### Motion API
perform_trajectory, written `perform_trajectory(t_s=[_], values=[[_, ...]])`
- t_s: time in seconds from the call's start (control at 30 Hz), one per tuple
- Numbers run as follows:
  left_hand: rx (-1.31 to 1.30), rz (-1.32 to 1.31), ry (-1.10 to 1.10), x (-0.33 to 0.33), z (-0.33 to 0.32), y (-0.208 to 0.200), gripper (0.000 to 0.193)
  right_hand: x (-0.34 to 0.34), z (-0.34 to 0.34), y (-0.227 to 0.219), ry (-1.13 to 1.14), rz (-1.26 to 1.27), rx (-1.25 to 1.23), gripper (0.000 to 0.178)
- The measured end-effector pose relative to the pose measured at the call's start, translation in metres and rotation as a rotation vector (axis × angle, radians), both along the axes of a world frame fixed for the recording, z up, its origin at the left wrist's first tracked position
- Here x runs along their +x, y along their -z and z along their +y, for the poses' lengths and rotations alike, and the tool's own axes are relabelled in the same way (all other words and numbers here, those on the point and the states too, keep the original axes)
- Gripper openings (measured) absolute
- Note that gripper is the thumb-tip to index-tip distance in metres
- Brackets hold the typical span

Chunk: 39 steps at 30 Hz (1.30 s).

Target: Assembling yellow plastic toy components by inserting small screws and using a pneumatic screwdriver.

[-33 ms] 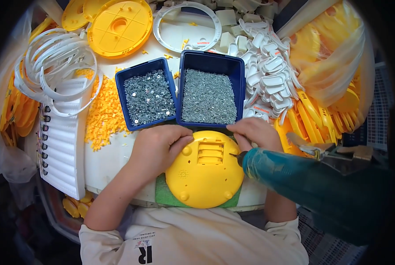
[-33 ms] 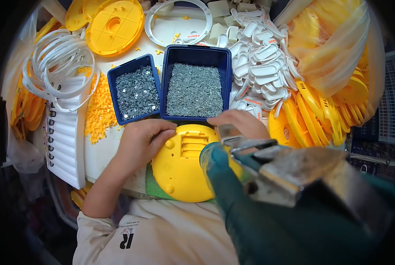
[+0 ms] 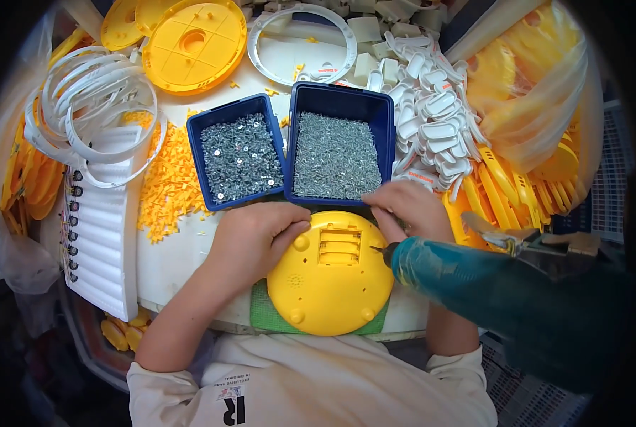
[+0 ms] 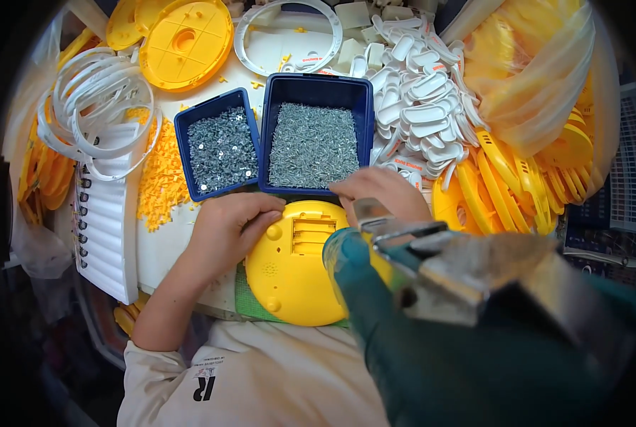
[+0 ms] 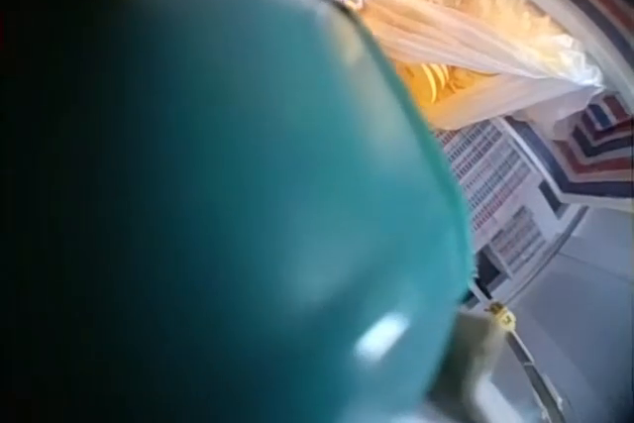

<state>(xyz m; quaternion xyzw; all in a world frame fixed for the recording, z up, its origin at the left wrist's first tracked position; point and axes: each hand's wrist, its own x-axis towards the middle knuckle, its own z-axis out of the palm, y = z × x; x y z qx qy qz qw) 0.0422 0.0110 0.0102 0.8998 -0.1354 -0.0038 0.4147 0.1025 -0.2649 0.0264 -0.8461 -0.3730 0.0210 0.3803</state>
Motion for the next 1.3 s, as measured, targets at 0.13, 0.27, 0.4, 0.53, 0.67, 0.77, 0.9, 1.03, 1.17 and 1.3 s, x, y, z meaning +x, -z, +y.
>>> perform_trajectory(t_s=[0.13, 0.27, 0.4, 0.53, 0.67, 0.77, 0.9, 1.03, 1.17, 1.3], values=[[0.081, -0.134, 0.126, -0.007, 0.013, 0.002, 0.024, 0.021, 0.042, -0.012, 0.137, -0.252, -0.224, 0.018], [0.091, -0.200, 0.158, -0.004, 0.016, -0.005, 0.025, 0.032, 0.048, 0.000, 0.120, -0.356, -0.339, 0.012], [0.154, -0.313, 0.067, 0.027, 0.006, -0.017, 0.023, 0.036, 0.044, -0.002, 0.121, -0.358, -0.283, 0.009], [0.310, -0.434, 0.051, 0.059, -0.006, -0.006, 0.016, 0.032, 0.042, 0.000, 0.188, -0.297, -0.151, 0.008], [0.308, -0.423, 0.052, 0.068, -0.007, 0.005, 0.012, -0.001, 0.007, 0.018, 0.359, -0.216, -0.034, 0.009], [0.318, -0.410, 0.061, 0.066, -0.004, 0.006, 0.014, -0.033, -0.004, 0.000, 0.445, -0.184, 0.043, 0.013], [0.353, -0.456, 0.057, 0.069, -0.010, 0.008, 0.010, -0.072, -0.023, 0.002, 0.591, 0.265, 0.288, 0.012], [0.262, -0.480, 0.064, 0.075, -0.010, 0.008, 0.012, -0.111, -0.040, 0.011, 0.681, 0.309, 0.265, 0.015], [0.182, -0.477, 0.038, 0.073, -0.009, 0.008, 0.015, -0.140, -0.035, 0.023, 0.811, 0.535, 0.391, 0.016], [0.083, -0.351, -0.018, 0.050, -0.015, -0.009, 0.011, -0.152, -0.026, 0.033, 0.790, 0.571, 0.453, 0.011]])
